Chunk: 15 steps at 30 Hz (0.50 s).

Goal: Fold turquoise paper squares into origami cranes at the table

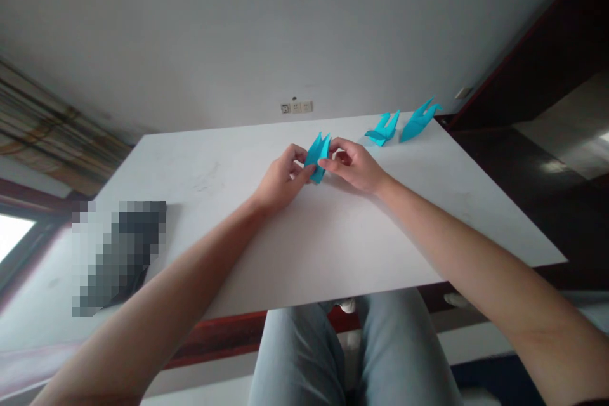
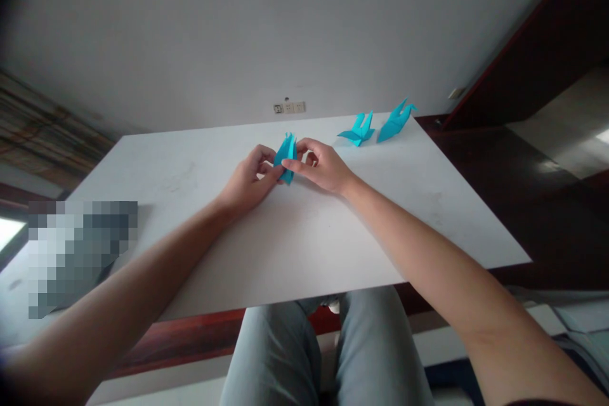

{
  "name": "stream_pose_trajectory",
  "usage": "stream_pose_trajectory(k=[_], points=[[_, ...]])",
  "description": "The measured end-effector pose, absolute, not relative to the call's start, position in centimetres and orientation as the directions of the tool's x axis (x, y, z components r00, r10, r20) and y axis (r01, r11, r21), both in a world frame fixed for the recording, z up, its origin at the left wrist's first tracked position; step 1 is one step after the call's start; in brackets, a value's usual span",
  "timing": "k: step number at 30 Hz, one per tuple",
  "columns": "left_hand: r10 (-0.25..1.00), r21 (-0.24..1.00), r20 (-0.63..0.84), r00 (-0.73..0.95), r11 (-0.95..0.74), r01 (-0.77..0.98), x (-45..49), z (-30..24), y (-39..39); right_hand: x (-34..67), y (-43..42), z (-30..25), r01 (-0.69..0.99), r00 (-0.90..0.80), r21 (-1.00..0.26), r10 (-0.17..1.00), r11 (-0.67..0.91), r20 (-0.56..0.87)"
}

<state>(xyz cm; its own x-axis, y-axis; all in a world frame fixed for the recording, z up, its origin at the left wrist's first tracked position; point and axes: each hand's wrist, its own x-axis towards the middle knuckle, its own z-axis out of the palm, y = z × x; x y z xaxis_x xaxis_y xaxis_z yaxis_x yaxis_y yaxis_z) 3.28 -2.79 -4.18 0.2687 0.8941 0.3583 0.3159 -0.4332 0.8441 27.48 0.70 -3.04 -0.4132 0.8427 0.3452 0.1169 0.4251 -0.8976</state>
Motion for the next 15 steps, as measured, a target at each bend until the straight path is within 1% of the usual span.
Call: stream_pose_trajectory(k=[3,6,10,13,15], points=[[0.879,0.803,0.368,0.303,-0.465,0.372,3.4,-4.0,-3.2,27.5,0.6,-2.7,0.141,-0.407,-0.872,0.83,0.47,0.381],[0.87,0.794,0.395,0.294,-0.484,0.367,3.4,-4.2,-3.1,27.6,0.4,-2.2,0.154,-0.411,-0.852,0.817,0.5,0.405],[0.859,0.814,0.443,0.258,-0.505,0.286,3.5,-4.6,-2.8,27.7,0.7,-2.6,0.146,-0.43,-0.842,0.8,0.52,0.419],[0.863,0.849,0.452,0.225,-0.494,0.187,3.7,-4.5,-2.7,27.8,1.2,-3.7,0.13,-0.381,-0.854,0.821,0.504,0.426],[0.874,0.874,0.447,0.192,-0.472,0.117,3.8,-4.2,-2.7,27.8,1.4,-4.4,0.112,-0.341,-0.878,0.848,0.465,0.405]])
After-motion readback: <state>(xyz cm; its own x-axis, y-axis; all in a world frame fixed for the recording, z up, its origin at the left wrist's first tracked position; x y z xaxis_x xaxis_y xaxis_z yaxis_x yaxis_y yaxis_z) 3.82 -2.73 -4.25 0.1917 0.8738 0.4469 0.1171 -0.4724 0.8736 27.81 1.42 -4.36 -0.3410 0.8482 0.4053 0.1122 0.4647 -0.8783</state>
